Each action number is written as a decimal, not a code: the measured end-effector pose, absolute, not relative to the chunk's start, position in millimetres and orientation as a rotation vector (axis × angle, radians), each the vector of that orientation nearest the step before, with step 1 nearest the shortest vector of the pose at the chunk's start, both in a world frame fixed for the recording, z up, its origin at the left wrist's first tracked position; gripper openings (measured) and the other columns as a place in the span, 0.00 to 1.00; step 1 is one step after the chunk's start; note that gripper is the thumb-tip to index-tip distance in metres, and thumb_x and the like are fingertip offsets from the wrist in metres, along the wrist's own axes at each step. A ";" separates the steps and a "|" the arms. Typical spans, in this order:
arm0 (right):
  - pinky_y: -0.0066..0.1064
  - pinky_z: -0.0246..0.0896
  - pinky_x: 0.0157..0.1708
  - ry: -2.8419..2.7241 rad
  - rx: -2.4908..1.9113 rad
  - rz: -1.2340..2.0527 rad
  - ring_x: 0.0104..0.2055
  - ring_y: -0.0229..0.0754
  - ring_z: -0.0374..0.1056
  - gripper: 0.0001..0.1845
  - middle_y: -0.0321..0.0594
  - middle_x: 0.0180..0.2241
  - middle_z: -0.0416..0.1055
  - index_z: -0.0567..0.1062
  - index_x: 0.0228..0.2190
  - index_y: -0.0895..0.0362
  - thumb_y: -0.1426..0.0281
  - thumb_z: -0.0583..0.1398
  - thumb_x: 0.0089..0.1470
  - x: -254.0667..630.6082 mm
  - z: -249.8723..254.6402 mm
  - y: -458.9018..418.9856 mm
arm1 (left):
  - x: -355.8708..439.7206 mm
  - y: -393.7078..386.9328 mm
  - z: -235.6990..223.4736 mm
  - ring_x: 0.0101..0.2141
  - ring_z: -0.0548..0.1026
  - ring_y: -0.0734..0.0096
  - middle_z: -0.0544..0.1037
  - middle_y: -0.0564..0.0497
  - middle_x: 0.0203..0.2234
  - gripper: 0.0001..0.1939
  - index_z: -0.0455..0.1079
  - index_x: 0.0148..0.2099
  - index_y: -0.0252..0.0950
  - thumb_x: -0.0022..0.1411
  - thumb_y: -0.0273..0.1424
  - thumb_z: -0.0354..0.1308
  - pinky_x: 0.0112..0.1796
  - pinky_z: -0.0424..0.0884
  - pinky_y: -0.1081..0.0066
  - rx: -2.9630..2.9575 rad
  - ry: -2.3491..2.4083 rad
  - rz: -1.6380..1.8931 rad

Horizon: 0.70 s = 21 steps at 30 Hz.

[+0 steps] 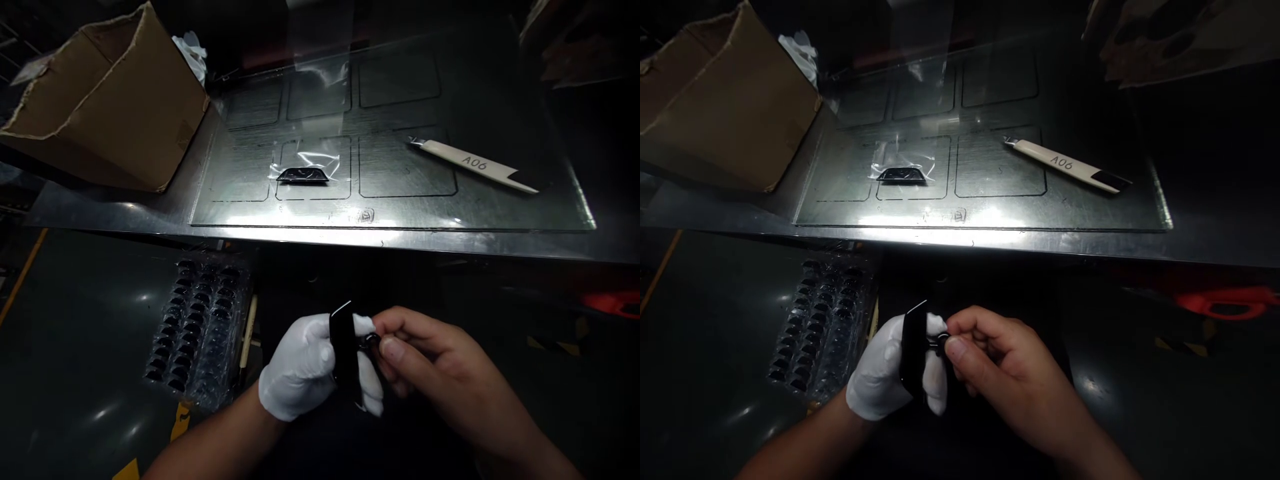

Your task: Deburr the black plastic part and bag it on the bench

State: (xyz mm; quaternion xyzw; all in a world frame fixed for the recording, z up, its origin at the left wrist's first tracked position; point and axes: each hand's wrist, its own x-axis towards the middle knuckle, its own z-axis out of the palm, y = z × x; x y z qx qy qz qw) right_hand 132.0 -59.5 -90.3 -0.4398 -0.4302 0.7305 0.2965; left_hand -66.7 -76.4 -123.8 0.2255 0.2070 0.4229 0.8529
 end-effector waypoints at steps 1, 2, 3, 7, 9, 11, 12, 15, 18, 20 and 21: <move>0.20 0.64 0.26 -1.133 -1.172 1.958 0.25 0.31 0.68 0.15 0.33 0.25 0.71 0.80 0.39 0.53 0.54 0.63 0.68 131.7 -90.2 -59.3 | -66.8 -75.7 -124.3 0.28 0.81 0.62 0.82 0.46 0.27 0.29 0.74 0.62 0.35 0.70 0.50 0.63 0.31 0.78 0.67 0.478 0.414 0.891; 0.20 0.64 0.25 -1.124 -1.174 1.974 0.25 0.31 0.68 0.16 0.33 0.25 0.71 0.80 0.38 0.53 0.54 0.63 0.68 131.4 -90.2 -59.4 | -67.2 -74.8 -125.3 0.28 0.82 0.62 0.83 0.46 0.28 0.28 0.74 0.62 0.36 0.70 0.49 0.63 0.32 0.78 0.67 0.486 0.391 0.887; 0.20 0.64 0.25 -1.115 -1.175 1.981 0.24 0.31 0.68 0.16 0.33 0.25 0.72 0.80 0.38 0.54 0.54 0.63 0.68 130.9 -90.2 -59.8 | -68.0 -73.7 -127.1 0.28 0.82 0.62 0.83 0.45 0.28 0.28 0.74 0.62 0.36 0.70 0.49 0.64 0.32 0.78 0.67 0.495 0.380 0.879; 0.21 0.70 0.27 -1.227 -1.176 1.674 0.26 0.34 0.74 0.05 0.33 0.29 0.77 0.80 0.42 0.48 0.62 0.65 0.67 128.7 -92.6 -62.2 | -76.1 -67.3 -141.1 0.30 0.84 0.60 0.84 0.41 0.31 0.38 0.69 0.69 0.33 0.71 0.57 0.57 0.31 0.78 0.70 0.453 0.472 0.894; 0.24 0.75 0.36 -1.448 -1.132 1.379 0.35 0.37 0.79 0.10 0.33 0.38 0.80 0.80 0.47 0.44 0.70 0.67 0.65 128.0 -95.3 -61.3 | -81.5 -65.1 -148.7 0.30 0.85 0.61 0.85 0.41 0.31 0.40 0.69 0.69 0.31 0.72 0.59 0.53 0.31 0.78 0.72 0.391 0.522 0.924; 0.27 0.76 0.44 -1.679 -1.037 1.198 0.44 0.40 0.79 0.17 0.35 0.44 0.81 0.78 0.50 0.44 0.76 0.66 0.64 127.8 -97.9 -58.3 | -86.0 -64.8 -153.5 0.32 0.85 0.61 0.85 0.39 0.32 0.39 0.69 0.68 0.30 0.72 0.58 0.53 0.33 0.79 0.71 0.376 0.482 0.935; 0.28 0.76 0.45 -1.757 -0.991 1.169 0.46 0.41 0.79 0.19 0.36 0.46 0.80 0.77 0.51 0.45 0.77 0.66 0.64 128.0 -98.8 -56.2 | -87.5 -65.4 -154.6 0.32 0.85 0.61 0.85 0.38 0.34 0.38 0.69 0.68 0.31 0.73 0.57 0.54 0.34 0.80 0.71 0.381 0.440 0.934; 0.31 0.77 0.45 -1.868 -0.931 1.168 0.47 0.43 0.78 0.19 0.39 0.47 0.80 0.76 0.53 0.48 0.78 0.64 0.65 130.4 -99.8 -49.3 | -89.4 -67.9 -154.3 0.35 0.86 0.59 0.86 0.36 0.37 0.34 0.68 0.69 0.33 0.74 0.52 0.56 0.34 0.80 0.71 0.402 0.330 0.914; 0.30 0.77 0.46 -1.946 -0.927 1.136 0.48 0.42 0.78 0.18 0.40 0.48 0.79 0.76 0.53 0.50 0.78 0.64 0.65 134.8 -99.5 -44.0 | -88.8 -68.7 -151.6 0.37 0.87 0.57 0.86 0.35 0.40 0.32 0.67 0.70 0.34 0.73 0.48 0.59 0.32 0.80 0.73 0.434 0.282 0.872; 0.29 0.76 0.47 -1.977 -0.916 1.130 0.48 0.41 0.77 0.18 0.39 0.48 0.79 0.76 0.53 0.50 0.78 0.64 0.65 137.8 -99.8 -42.8 | -87.2 -68.4 -150.2 0.37 0.87 0.57 0.86 0.35 0.40 0.31 0.68 0.69 0.35 0.71 0.46 0.63 0.31 0.80 0.73 0.448 0.282 0.854; 0.28 0.76 0.48 -1.985 -0.912 1.135 0.49 0.40 0.77 0.18 0.39 0.48 0.79 0.76 0.54 0.50 0.78 0.64 0.65 138.9 -100.1 -43.0 | -86.1 -68.4 -149.9 0.36 0.86 0.58 0.86 0.35 0.40 0.30 0.70 0.68 0.36 0.71 0.45 0.64 0.31 0.79 0.74 0.445 0.292 0.852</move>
